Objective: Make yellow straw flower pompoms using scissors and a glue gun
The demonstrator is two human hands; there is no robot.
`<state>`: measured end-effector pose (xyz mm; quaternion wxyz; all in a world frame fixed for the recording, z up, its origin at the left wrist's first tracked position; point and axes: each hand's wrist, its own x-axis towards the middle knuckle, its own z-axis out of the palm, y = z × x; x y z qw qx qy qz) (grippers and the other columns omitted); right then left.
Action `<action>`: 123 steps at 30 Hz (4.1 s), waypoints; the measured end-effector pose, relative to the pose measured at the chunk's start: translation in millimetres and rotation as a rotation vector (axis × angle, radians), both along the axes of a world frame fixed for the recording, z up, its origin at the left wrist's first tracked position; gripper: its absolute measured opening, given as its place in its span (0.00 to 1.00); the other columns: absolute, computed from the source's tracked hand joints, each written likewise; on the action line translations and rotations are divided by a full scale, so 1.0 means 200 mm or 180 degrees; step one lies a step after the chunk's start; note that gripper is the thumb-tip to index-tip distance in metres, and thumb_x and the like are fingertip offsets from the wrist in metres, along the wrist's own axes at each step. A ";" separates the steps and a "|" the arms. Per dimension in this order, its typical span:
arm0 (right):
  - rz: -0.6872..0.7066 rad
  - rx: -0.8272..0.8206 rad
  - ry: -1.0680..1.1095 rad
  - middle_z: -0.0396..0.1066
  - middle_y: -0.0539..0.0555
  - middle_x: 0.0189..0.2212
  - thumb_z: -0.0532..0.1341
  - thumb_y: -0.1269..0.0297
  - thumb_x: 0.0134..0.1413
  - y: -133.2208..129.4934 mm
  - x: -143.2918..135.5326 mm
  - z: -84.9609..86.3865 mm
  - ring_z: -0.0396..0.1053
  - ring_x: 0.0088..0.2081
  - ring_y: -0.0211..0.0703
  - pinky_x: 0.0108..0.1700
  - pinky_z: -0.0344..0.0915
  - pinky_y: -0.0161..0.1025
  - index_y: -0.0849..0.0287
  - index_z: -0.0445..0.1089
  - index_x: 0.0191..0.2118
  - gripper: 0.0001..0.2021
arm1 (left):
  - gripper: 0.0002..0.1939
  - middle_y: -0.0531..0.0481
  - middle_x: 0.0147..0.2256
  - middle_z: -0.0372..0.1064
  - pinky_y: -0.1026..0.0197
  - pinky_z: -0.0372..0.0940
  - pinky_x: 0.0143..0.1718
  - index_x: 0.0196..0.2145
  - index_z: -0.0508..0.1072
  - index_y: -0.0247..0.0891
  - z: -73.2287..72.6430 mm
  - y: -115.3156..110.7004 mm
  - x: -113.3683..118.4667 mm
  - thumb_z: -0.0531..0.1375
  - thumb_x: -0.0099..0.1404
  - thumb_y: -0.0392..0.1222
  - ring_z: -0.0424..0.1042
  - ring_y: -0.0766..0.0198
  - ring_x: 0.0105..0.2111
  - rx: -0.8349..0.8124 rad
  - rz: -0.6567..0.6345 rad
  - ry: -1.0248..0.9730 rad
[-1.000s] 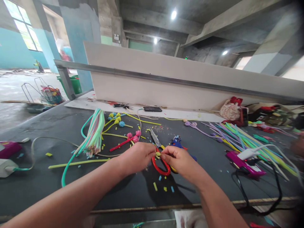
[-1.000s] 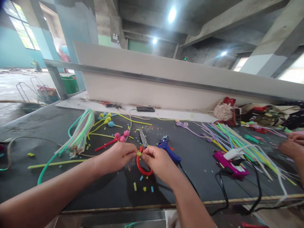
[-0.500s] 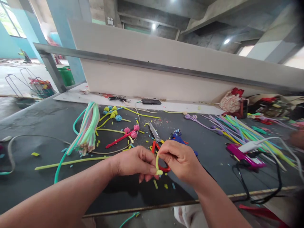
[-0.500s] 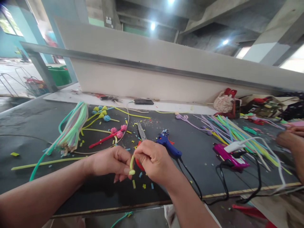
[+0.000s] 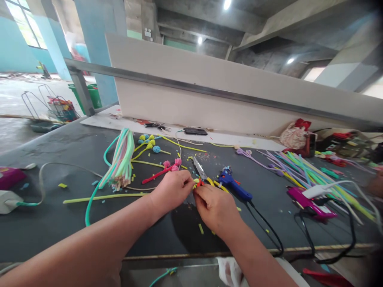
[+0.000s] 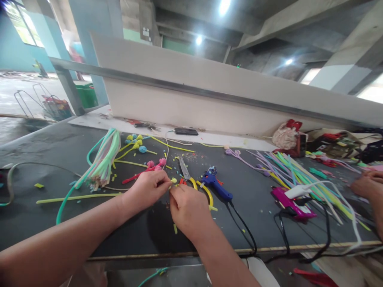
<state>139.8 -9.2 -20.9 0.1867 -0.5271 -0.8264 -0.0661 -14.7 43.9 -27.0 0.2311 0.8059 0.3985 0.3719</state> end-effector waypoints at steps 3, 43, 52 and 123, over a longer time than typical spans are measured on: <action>0.0201 0.0073 -0.0202 0.69 0.53 0.24 0.53 0.72 0.55 -0.01 0.02 0.01 0.66 0.29 0.39 0.30 0.53 0.35 0.58 0.69 0.28 0.10 | 0.08 0.52 0.24 0.69 0.66 0.58 0.28 0.24 0.70 0.36 -0.02 0.00 0.00 0.53 0.59 0.34 0.66 0.67 0.26 0.0209 -0.0186 0.0328; 0.0215 -0.0203 0.1696 0.71 0.52 0.27 0.55 0.70 0.54 0.01 0.04 0.04 0.69 0.30 0.39 0.32 0.63 0.33 0.58 0.70 0.31 0.07 | 0.07 0.56 0.21 0.63 0.68 0.56 0.24 0.23 0.67 0.35 0.05 -0.05 0.00 0.54 0.58 0.36 0.62 0.71 0.22 -0.0551 -0.0448 -0.0433; 0.0282 -0.0148 0.1554 0.72 0.54 0.32 0.50 0.68 0.60 0.00 0.04 0.01 0.70 0.34 0.42 0.37 0.62 0.37 0.56 0.65 0.43 0.10 | 0.09 0.57 0.19 0.60 0.67 0.60 0.22 0.27 0.64 0.36 0.04 -0.07 0.02 0.54 0.60 0.44 0.65 0.70 0.18 -0.1906 -0.0937 -0.1176; -0.0106 -0.1692 0.4308 0.58 0.50 0.32 0.61 0.53 0.50 -0.01 -0.08 0.02 0.62 0.28 0.35 0.27 0.68 0.34 0.59 0.62 0.25 0.15 | 0.10 0.50 0.26 0.62 0.63 0.55 0.32 0.25 0.61 0.39 0.00 -0.08 -0.01 0.47 0.63 0.34 0.60 0.64 0.28 0.0790 -0.0534 0.0419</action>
